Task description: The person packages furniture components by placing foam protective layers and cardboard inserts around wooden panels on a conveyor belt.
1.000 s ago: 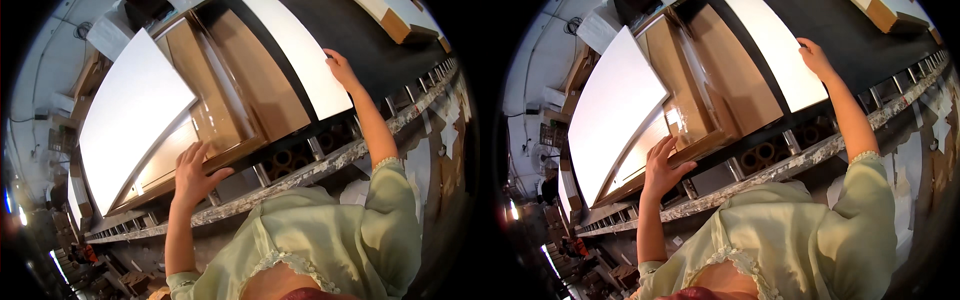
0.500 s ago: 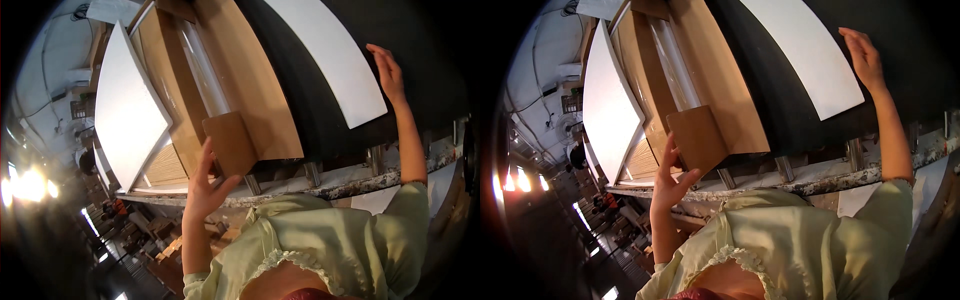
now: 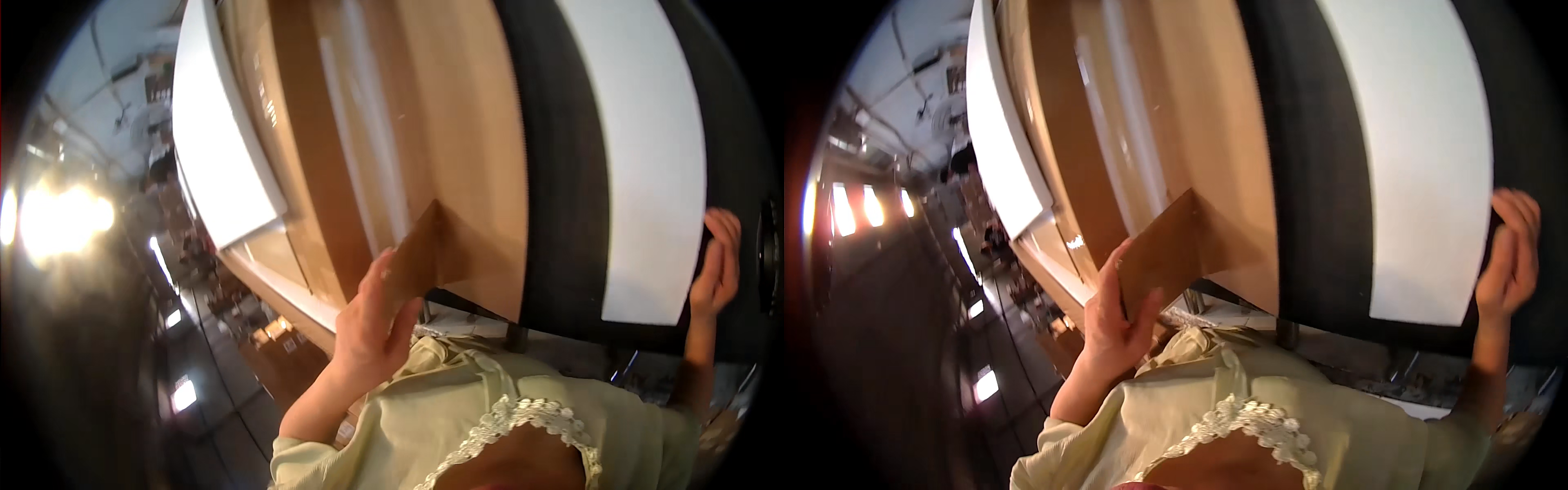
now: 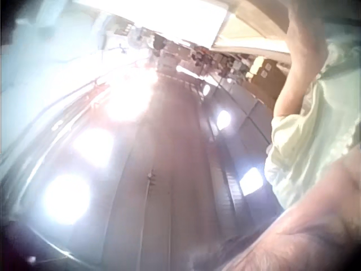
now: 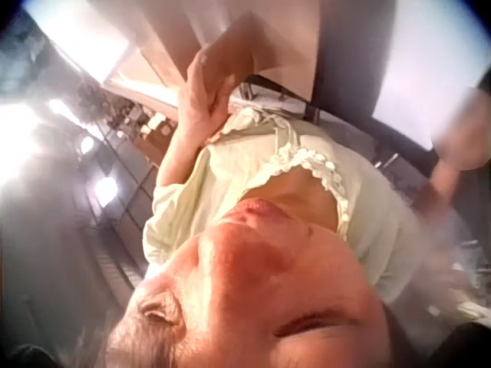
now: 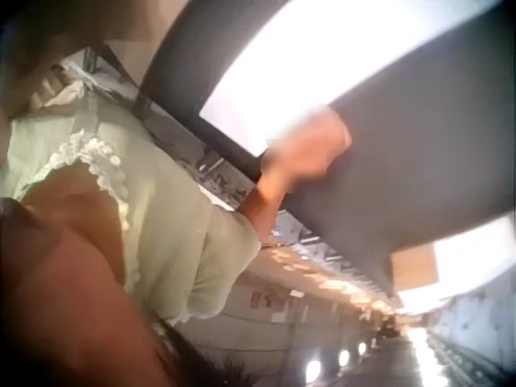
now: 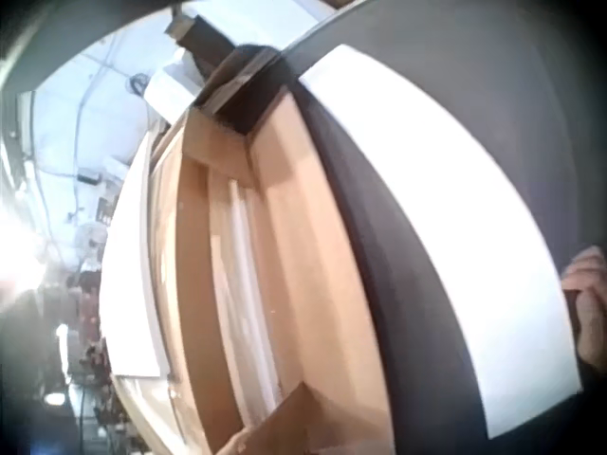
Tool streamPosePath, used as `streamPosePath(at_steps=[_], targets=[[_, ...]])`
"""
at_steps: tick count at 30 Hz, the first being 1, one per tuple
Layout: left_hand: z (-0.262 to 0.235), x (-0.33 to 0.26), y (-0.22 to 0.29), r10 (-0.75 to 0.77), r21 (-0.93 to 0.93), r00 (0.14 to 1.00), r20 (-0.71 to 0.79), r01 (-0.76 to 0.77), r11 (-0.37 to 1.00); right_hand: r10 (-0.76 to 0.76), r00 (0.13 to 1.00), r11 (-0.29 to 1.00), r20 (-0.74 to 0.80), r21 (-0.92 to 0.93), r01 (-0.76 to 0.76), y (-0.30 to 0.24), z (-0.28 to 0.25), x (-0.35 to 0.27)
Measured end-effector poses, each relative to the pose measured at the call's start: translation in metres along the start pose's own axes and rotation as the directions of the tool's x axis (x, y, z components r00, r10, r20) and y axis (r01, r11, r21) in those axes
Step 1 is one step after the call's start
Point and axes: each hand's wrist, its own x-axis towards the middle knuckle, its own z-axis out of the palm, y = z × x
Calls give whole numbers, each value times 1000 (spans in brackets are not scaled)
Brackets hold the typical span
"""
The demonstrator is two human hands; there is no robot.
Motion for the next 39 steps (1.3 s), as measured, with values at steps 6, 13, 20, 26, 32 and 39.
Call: streamPosePath(at_steps=[6, 13, 20, 26, 32, 39], targets=[[1, -2, -11, 113, 2, 993, 13, -113, 994, 126, 991, 992, -43, 6, -126, -7, 5, 1], [11, -7, -15, 163, 3, 982, -93, -164, 987, 184, 981, 981, -61, 77, -179, -5, 12, 2], [7, -7, -25, 218, 54, 975, -51, -215, 975, 242, 964, 965, -111, 127, -228, -9, 15, 8], [0, -5, -25, 215, -52, 974, 74, -211, 976, 210, 972, 977, -105, 69, -203, -26, 15, 12], [-38, 21, -3, -42, -118, 976, 214, 68, 991, 123, 983, 991, -140, 74, -113, -28, 15, 11], [-99, 190, -36, -163, -486, 958, -236, 29, 874, 120, 981, 990, -155, 88, -107, -25, 18, 19]])
